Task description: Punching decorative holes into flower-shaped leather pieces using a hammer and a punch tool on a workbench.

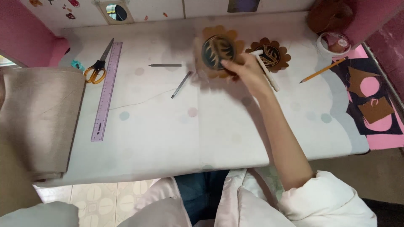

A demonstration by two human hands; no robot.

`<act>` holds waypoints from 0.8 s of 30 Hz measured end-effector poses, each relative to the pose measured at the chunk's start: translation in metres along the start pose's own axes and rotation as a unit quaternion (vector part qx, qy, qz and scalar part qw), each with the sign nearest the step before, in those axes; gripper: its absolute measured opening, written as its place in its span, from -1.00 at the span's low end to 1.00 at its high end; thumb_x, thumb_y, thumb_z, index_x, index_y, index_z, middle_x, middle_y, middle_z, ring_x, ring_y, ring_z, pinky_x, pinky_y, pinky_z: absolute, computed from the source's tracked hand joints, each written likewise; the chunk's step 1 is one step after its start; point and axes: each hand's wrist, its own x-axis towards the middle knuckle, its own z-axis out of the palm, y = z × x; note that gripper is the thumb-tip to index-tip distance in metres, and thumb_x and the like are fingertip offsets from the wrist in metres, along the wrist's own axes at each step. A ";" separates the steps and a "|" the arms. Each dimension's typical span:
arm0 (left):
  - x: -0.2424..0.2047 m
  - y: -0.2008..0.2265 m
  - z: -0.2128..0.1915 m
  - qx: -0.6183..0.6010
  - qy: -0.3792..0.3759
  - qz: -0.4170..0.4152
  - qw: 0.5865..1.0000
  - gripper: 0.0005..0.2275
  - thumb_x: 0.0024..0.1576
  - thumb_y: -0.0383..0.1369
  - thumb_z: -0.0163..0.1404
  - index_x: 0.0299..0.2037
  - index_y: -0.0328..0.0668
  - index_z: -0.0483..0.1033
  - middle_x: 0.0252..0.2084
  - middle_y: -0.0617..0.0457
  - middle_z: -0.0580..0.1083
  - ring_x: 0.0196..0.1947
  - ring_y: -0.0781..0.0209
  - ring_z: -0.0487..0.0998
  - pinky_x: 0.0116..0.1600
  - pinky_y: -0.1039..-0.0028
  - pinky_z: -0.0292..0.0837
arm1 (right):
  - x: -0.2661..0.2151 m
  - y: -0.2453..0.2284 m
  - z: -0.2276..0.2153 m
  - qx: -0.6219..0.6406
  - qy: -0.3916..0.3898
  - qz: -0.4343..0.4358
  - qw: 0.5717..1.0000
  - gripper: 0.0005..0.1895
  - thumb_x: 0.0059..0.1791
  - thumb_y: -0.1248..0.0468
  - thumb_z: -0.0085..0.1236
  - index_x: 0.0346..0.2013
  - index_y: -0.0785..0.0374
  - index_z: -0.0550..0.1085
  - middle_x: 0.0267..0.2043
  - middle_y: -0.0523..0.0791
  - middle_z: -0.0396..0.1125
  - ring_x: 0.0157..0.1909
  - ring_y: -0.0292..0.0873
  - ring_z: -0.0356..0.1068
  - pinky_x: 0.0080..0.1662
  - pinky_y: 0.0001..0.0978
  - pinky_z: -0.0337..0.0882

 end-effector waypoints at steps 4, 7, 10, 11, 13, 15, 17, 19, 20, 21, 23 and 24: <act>0.019 -0.046 0.076 -0.038 -0.037 0.008 0.999 -0.69 0.50 -0.58 -0.28 0.40 -0.51 0.29 0.19 -0.48 0.37 0.11 -0.31 0.45 0.07 -0.08 0.40 | 0.009 0.018 -0.004 -0.029 -0.031 -0.040 0.998 -0.84 0.07 0.33 0.17 -0.12 0.38 0.53 -0.49 -0.02 0.43 -0.54 -0.17 0.52 -0.47 -0.48 0.45; 0.021 -0.043 0.163 -0.229 -0.172 0.136 0.948 -0.46 -0.02 -0.33 0.18 0.19 -0.41 0.42 0.05 -0.44 0.48 -0.01 -0.22 0.59 0.13 0.11 0.46 | 0.006 0.010 -0.006 -0.062 0.001 -0.010 0.998 -0.66 0.05 0.18 0.25 0.00 0.35 0.50 -0.32 -0.03 0.49 -0.39 -0.19 0.54 -0.35 -0.37 0.48; 0.002 0.032 0.238 0.275 0.071 0.261 0.922 -0.65 0.12 -0.54 0.22 0.13 -0.36 0.56 -0.09 -0.26 0.53 -0.15 -0.18 0.62 -0.12 0.21 0.51 | 0.006 0.009 -0.005 0.034 -0.030 -0.038 0.998 -0.68 0.02 0.20 0.31 0.00 0.30 0.53 -0.34 -0.04 0.49 -0.50 -0.20 0.50 -0.48 -0.44 0.41; 0.003 0.039 0.260 0.193 0.043 0.313 0.929 -0.86 0.16 -0.48 0.18 -0.09 -0.27 0.61 -0.01 -0.19 0.55 -0.03 -0.14 0.59 0.02 0.25 0.45 | 0.002 0.002 -0.002 0.073 -0.036 -0.035 0.996 -0.66 -0.01 0.20 0.35 -0.01 0.30 0.53 -0.35 -0.04 0.48 -0.51 -0.17 0.50 -0.50 -0.45 0.42; -0.008 0.070 0.293 0.106 0.017 0.362 0.926 -0.92 0.21 -0.41 0.14 -0.31 -0.19 0.66 0.06 -0.12 0.57 0.10 -0.10 0.55 0.17 0.28 0.40 | -0.006 -0.009 0.002 0.110 -0.042 -0.031 0.993 -0.63 -0.04 0.20 0.39 -0.03 0.29 0.53 -0.36 -0.04 0.47 -0.52 -0.15 0.49 -0.52 -0.45 0.43; -0.031 0.121 0.311 -0.076 -0.171 0.229 0.955 -0.67 0.20 -0.14 0.14 -0.06 -0.30 0.59 -0.14 -0.21 0.54 -0.10 -0.16 0.57 0.07 0.08 0.45 | -0.013 -0.020 0.008 0.108 -0.036 -0.066 0.991 -0.60 -0.01 0.20 0.37 0.00 0.37 0.49 -0.33 -0.09 0.42 -0.52 -0.22 0.40 -0.54 -0.48 0.41; -0.033 0.125 0.317 -0.166 -0.249 0.161 0.941 -0.58 0.21 -0.11 0.06 0.08 -0.32 0.49 -0.27 -0.11 0.54 -0.27 -0.01 0.57 -0.11 0.18 0.48 | -0.005 -0.015 0.008 0.056 -0.009 -0.108 0.993 -0.67 0.01 0.19 0.35 -0.09 0.34 0.49 -0.37 -0.08 0.41 -0.52 -0.23 0.40 -0.55 -0.48 0.37; -0.028 0.121 0.318 -0.253 -0.324 0.090 0.907 -0.49 0.23 -0.07 -0.02 0.22 -0.35 0.39 -0.39 -0.02 0.55 -0.44 0.14 0.58 -0.29 0.28 0.50 | 0.007 0.006 0.001 0.005 0.017 -0.148 0.989 -0.72 0.04 0.17 0.34 -0.18 0.31 0.49 -0.42 -0.07 0.40 -0.53 -0.24 0.40 -0.55 -0.48 0.34; -0.022 0.112 0.314 -0.289 -0.330 -0.005 0.899 -0.51 0.26 -0.02 -0.11 0.17 -0.32 0.46 -0.49 0.06 0.40 -0.55 0.26 0.39 -0.49 0.40 0.39 | 0.014 0.026 -0.003 -0.045 0.032 -0.145 0.988 -0.69 0.00 0.17 0.37 -0.16 0.34 0.50 -0.37 -0.02 0.43 -0.43 -0.18 0.43 -0.45 -0.33 0.39; -0.017 0.103 0.310 -0.322 -0.334 -0.100 0.880 -0.49 0.29 0.03 -0.20 0.11 -0.29 0.53 -0.59 0.14 0.25 -0.65 0.38 0.20 -0.69 0.53 0.28 | 0.021 0.045 -0.006 -0.096 0.047 -0.142 0.984 -0.65 -0.03 0.17 0.41 -0.14 0.36 0.52 -0.33 0.02 0.46 -0.33 -0.11 0.45 -0.35 -0.19 0.44; -0.014 0.100 0.269 -0.220 -0.287 -0.055 0.931 -0.59 0.28 -0.05 -0.12 0.05 -0.21 0.58 -0.41 0.04 0.40 -0.52 0.28 0.34 -0.50 0.45 0.33 | 0.006 0.020 0.002 -0.118 0.018 -0.089 0.989 -0.63 -0.04 0.18 0.40 -0.09 0.35 0.53 -0.23 0.05 0.49 -0.20 -0.03 0.48 -0.21 -0.13 0.45; -0.012 0.099 0.250 -0.116 -0.238 -0.007 0.964 -0.68 0.27 -0.12 -0.05 -0.01 -0.14 0.63 -0.23 -0.05 0.55 -0.38 0.19 0.47 -0.31 0.38 0.38 | -0.002 0.008 0.004 -0.142 -0.009 -0.036 0.989 -0.61 -0.05 0.18 0.39 -0.04 0.35 0.55 -0.12 0.08 0.52 -0.06 0.05 0.50 -0.07 -0.08 0.46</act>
